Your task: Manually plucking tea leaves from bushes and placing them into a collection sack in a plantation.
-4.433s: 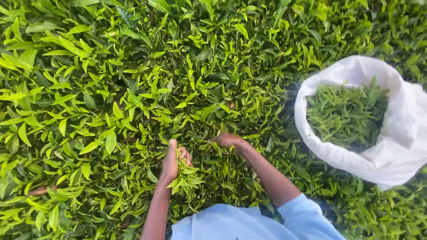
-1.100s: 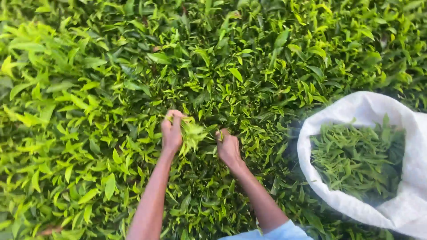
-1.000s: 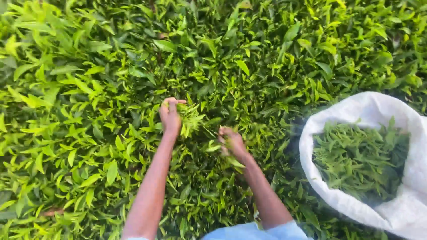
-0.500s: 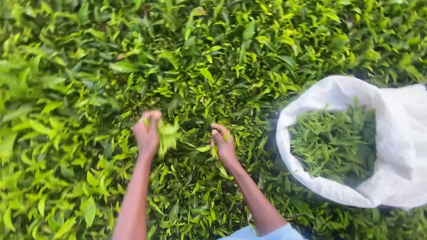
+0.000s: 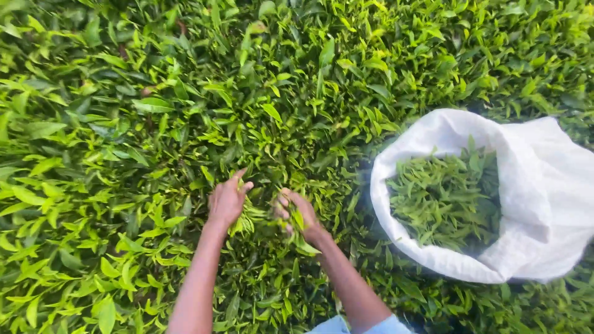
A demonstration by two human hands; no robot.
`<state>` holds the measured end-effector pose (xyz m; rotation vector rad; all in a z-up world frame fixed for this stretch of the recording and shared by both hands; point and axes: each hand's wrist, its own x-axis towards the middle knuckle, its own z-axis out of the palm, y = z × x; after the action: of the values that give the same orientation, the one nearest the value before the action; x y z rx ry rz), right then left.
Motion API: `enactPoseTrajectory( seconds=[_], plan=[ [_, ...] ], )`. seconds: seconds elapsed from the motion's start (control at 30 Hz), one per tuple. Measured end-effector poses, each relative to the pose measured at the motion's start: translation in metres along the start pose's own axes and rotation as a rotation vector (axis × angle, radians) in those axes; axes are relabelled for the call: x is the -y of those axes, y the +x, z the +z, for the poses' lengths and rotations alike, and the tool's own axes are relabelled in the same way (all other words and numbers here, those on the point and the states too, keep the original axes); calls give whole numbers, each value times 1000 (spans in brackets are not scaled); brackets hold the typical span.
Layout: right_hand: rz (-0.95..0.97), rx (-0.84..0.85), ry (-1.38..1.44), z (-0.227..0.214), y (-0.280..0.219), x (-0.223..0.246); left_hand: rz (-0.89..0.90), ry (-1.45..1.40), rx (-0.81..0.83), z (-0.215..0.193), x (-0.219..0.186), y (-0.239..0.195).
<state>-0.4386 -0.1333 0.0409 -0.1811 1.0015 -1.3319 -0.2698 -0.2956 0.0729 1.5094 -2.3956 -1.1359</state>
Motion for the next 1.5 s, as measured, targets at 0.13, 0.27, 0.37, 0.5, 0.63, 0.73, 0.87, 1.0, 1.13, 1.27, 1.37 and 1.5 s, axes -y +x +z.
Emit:
enactPoseTrajectory(
  seconds=[0.13,0.27,0.37,0.5,0.63,0.73,0.87,1.0,1.13,1.27,1.37,1.5],
  plan=[
    [-42,-220,-113,-48,-40,-51,48,62,-85,12,10,-3],
    [-165,-591,-434,-61,-61,-42,4,-524,-108,12,32,-45],
    [-254,-657,-531,-36,-48,-7,73,-611,93,8,26,-102],
    [-278,-679,-636,-26,6,2,197,-547,468,-7,-3,-126],
    [-245,-552,-693,-3,-9,14,175,-805,352,-15,-7,-87],
    [-197,-521,-718,-32,1,-8,60,-522,263,-28,-26,-51],
    [-187,-197,-20,-73,-14,-22,206,-252,-215,-38,-34,26],
    [-205,-21,-8,-80,-74,-35,380,761,-347,-34,-53,70],
    [-69,-251,-48,-127,-86,-96,358,1058,-147,-4,14,114],
    [-139,-379,-180,-99,-108,-61,408,726,-202,-22,10,67],
    [-281,-569,-387,-73,-112,-49,506,233,-241,-6,25,-3],
    [-314,-705,-689,-76,-87,-34,332,-453,-342,14,11,-95]
  ],
)
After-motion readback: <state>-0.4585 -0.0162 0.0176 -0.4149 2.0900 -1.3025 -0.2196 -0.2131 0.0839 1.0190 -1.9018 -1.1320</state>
